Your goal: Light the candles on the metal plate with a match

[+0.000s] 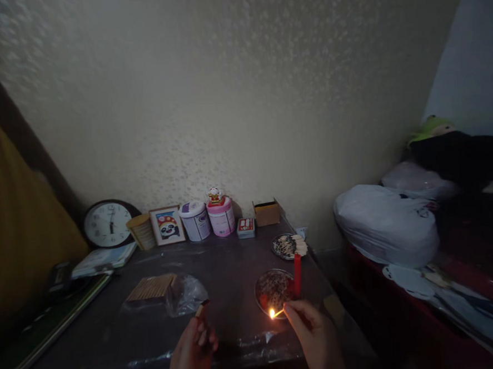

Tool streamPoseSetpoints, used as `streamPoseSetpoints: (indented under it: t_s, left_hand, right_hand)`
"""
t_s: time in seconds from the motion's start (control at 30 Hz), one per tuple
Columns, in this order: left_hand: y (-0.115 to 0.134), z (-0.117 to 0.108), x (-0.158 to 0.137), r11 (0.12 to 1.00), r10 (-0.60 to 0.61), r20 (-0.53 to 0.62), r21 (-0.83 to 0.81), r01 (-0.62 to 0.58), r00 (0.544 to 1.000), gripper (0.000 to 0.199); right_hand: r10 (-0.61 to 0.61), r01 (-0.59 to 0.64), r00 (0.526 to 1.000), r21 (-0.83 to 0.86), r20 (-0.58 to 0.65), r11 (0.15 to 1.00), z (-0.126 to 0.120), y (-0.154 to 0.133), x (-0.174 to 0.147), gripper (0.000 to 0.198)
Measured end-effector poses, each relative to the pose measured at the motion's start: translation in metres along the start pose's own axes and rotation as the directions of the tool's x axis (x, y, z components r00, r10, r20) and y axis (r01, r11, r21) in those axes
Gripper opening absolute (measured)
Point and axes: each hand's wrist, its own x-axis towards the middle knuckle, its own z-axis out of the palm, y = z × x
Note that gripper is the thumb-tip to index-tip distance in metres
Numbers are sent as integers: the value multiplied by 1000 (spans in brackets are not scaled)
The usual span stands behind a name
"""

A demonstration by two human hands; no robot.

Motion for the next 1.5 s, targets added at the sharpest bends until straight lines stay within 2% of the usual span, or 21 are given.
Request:
streamPoseSetpoints:
  t_s: [0.1,0.27,0.37,0.57,0.83,0.97,1.2,1.33,1.5]
  left_hand:
    - [7,9,-8,1000,-5,-4,3,5,1000,35]
    - [16,20,-16,999,-30,-83,-12,30,996,35]
    - [14,18,-13,1000,-25,-100,-18,23,995,34]
    - [8,10,-3,1000,-27,-50,-7,26,998,29]
    - [15,22,-17,1000,-5,-97,-27,3,995,50]
    - [15,19,-17,1000,-18,-69,-27,16,997,54]
    - [13,16,-14,999,-30,-67,-40,27,997,44]
    - [13,16,-13,999,-13,-91,-39,9,996,43]
    - [13,15,-11,999,4,-77,-43,-8,997,52]
  right_hand:
    - [4,-4,1000,9,8,1000,0,3,1,29]
    - [18,-17,1000,-26,12,1000,0,3,2,31]
    - [21,-21,1000,-36,9,999,0,1,3,31]
    - [16,-16,1000,-14,13,1000,0,0,3,29]
    - [-10,10,1000,-25,24,1000,0,-2,2,26]
    - [-15,15,1000,-6,8,1000,1,-3,3,26]
    - [60,-60,998,-34,3,998,-2,1,4,31]
    - [61,-64,997,-53,-47,997,-2,6,6,37]
    - [73,-70,993,42,-87,997,1,15,9,40]
